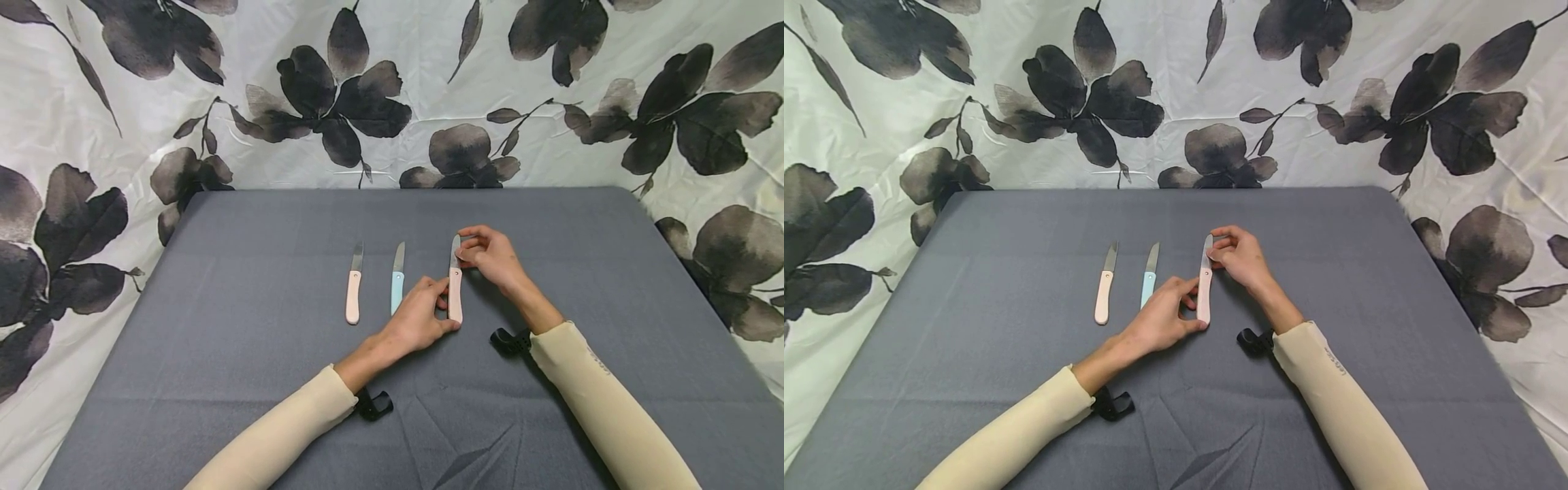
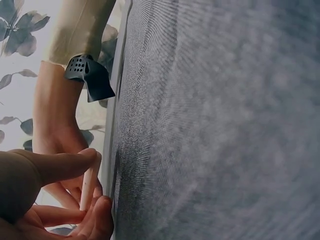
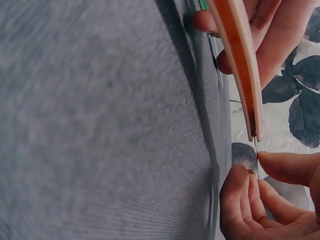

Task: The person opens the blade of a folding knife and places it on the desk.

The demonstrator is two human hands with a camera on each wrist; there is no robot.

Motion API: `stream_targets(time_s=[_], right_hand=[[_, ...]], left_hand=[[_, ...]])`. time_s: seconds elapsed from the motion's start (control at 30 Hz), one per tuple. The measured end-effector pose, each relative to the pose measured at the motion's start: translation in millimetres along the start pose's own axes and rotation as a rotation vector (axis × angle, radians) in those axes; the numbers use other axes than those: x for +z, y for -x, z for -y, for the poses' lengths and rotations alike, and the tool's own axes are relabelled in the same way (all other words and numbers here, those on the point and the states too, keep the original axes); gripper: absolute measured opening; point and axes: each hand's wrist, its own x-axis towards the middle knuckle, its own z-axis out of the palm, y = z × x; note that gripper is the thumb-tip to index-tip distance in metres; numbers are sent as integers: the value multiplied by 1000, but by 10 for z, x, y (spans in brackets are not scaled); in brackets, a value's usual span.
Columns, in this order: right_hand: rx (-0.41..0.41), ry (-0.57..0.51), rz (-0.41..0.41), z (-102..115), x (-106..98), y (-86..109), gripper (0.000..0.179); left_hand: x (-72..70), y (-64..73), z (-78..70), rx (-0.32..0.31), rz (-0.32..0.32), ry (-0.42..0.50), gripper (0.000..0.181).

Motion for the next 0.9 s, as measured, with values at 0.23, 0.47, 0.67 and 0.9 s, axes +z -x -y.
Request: stream_targets(time_s=[0.23, 0.47, 0.67, 0.9], right_hand=[[-23, 167, -41, -36, -9, -30, 42], [-6, 254, -31, -64, 15, -50, 41], [24, 298, 9, -49, 31, -63, 44], [25, 366, 79, -38, 32, -41, 50]], left_hand=[[23, -31, -16, -36, 15, -30, 70], [40, -48, -6, -34, 33, -47, 55], [41, -64, -16, -50, 54, -86, 47], [-37, -37, -45, -71, 94, -106, 47]])
